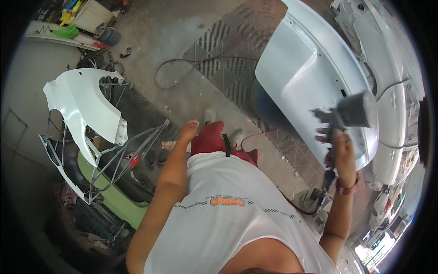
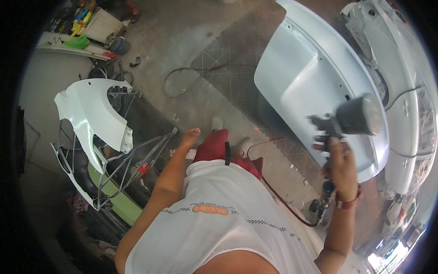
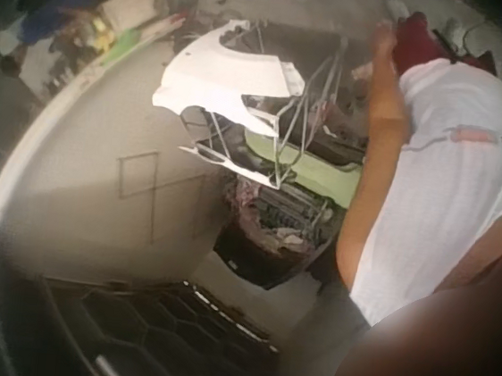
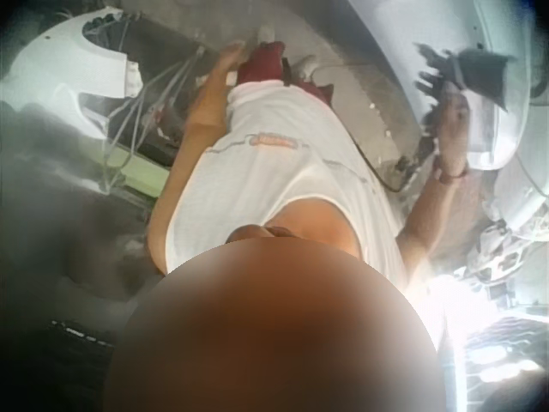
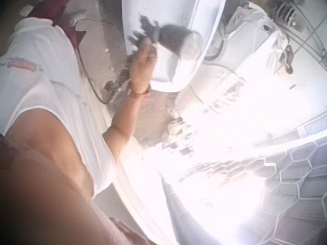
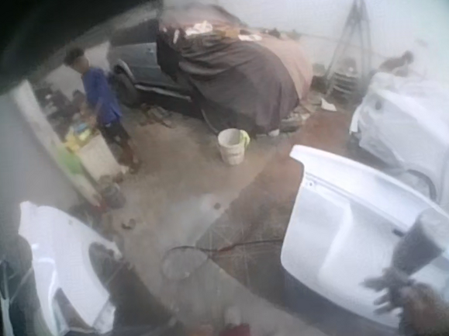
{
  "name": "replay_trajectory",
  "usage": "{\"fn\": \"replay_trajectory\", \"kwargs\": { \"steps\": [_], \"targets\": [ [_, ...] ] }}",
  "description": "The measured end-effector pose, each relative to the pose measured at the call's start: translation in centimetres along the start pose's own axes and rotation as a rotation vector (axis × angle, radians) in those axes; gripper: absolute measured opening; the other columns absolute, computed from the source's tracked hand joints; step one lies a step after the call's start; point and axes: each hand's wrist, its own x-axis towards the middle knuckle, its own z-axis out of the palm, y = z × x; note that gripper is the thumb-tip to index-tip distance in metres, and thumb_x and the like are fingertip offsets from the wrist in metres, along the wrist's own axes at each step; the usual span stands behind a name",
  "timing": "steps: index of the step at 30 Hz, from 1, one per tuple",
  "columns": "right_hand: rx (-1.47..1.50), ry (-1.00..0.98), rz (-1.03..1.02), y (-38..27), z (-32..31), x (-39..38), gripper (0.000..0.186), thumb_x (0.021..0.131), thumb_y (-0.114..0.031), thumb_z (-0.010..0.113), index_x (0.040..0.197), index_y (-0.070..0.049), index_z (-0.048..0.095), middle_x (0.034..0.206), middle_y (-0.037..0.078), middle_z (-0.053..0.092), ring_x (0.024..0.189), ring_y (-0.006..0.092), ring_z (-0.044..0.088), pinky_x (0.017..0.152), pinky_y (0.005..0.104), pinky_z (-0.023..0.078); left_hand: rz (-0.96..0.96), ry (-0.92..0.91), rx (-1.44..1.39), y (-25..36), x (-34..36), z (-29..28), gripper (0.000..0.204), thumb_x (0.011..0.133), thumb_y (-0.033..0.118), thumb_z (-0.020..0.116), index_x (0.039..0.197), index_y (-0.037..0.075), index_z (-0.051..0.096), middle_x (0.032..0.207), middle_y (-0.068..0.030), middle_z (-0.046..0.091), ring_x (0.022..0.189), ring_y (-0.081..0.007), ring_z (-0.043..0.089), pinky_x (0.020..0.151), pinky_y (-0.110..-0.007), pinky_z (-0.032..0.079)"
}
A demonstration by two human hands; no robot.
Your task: The person picks up a white car bumper, positions it on a stand, and uses a spray gun to apply white paint to the exterior and interior surfaces. The person moves around the bumper to ensure even coverage on all sides.
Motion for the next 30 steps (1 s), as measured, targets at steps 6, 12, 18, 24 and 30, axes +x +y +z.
{"fn": "replay_trajectory", "kwargs": {
  "steps": [6, 12, 18, 24, 30],
  "targets": [
    [-0.262, -0.362, -0.197, 3.8, 15.0, 1.9, 0.049, 0.101, -0.027, 0.068, 0.142, -0.001, 0.061, 0.126, 0.023, 0.065, 0.094, 0.0323, 0.07, 0.083, 0.0407, 0.056, -0.033, -0.367, 0.392, -1.2, -3.4, 2.8, 0.056, 0.101, 0.056, 0.06, 0.11, 0.005, 0.079, 0.117, -0.0244, 0.074, 0.116, -0.0385, 0.069, 0.102, -0.043, 0.052],
    [-0.294, -0.479, -0.519, 9.2, 30.9, 10.7, 0.046, 0.092, -0.018, 0.075, 0.133, 0.0, 0.066, 0.143, 0.031, 0.047, 0.127, 0.0479, 0.056, 0.105, 0.0469, 0.051, -0.098, -0.529, 0.459, -3.8, -1.5, -2.5, 0.059, 0.1, 0.058, 0.06, 0.13, 0.008, 0.072, 0.14, -0.0184, 0.066, 0.135, -0.0372, 0.057, 0.117, -0.047, 0.042],
    [-0.489, -0.615, -0.337, 15.8, 40.5, 21.1, 0.049, 0.089, -0.012, 0.073, 0.136, 0.0, 0.063, 0.135, 0.03, 0.057, 0.126, 0.048, 0.057, 0.109, 0.0489, 0.048, -0.078, -0.501, 0.467, -9.7, -0.8, -8.1, 0.056, 0.101, 0.05, 0.062, 0.141, 0.01, 0.062, 0.151, -0.0191, 0.056, 0.142, -0.039, 0.049, 0.12, -0.049, 0.039],
    [-0.254, -0.496, -0.291, 19.8, 44.9, 27.5, 0.052, 0.096, -0.019, 0.069, 0.145, -0.005, 0.058, 0.135, 0.031, 0.063, 0.127, 0.0474, 0.059, 0.108, 0.0485, 0.048, -0.151, -0.503, 0.363, -11.5, 2.3, -9.9, 0.056, 0.102, 0.047, 0.063, 0.143, 0.009, 0.06, 0.148, -0.0223, 0.056, 0.139, -0.0443, 0.05, 0.118, -0.05, 0.041],
    [-0.262, -0.311, 0.019, 29.7, 51.2, 39.5, 0.049, 0.096, -0.028, 0.073, 0.138, -0.004, 0.065, 0.116, 0.022, 0.076, 0.106, 0.0369, 0.074, 0.094, 0.0456, 0.056, -0.063, -0.44, 0.418, -13.4, 7.1, -4.5, 0.056, 0.098, 0.043, 0.069, 0.14, 0.008, 0.061, 0.148, -0.0264, 0.055, 0.139, -0.0461, 0.049, 0.116, -0.054, 0.04]
  ]
}}
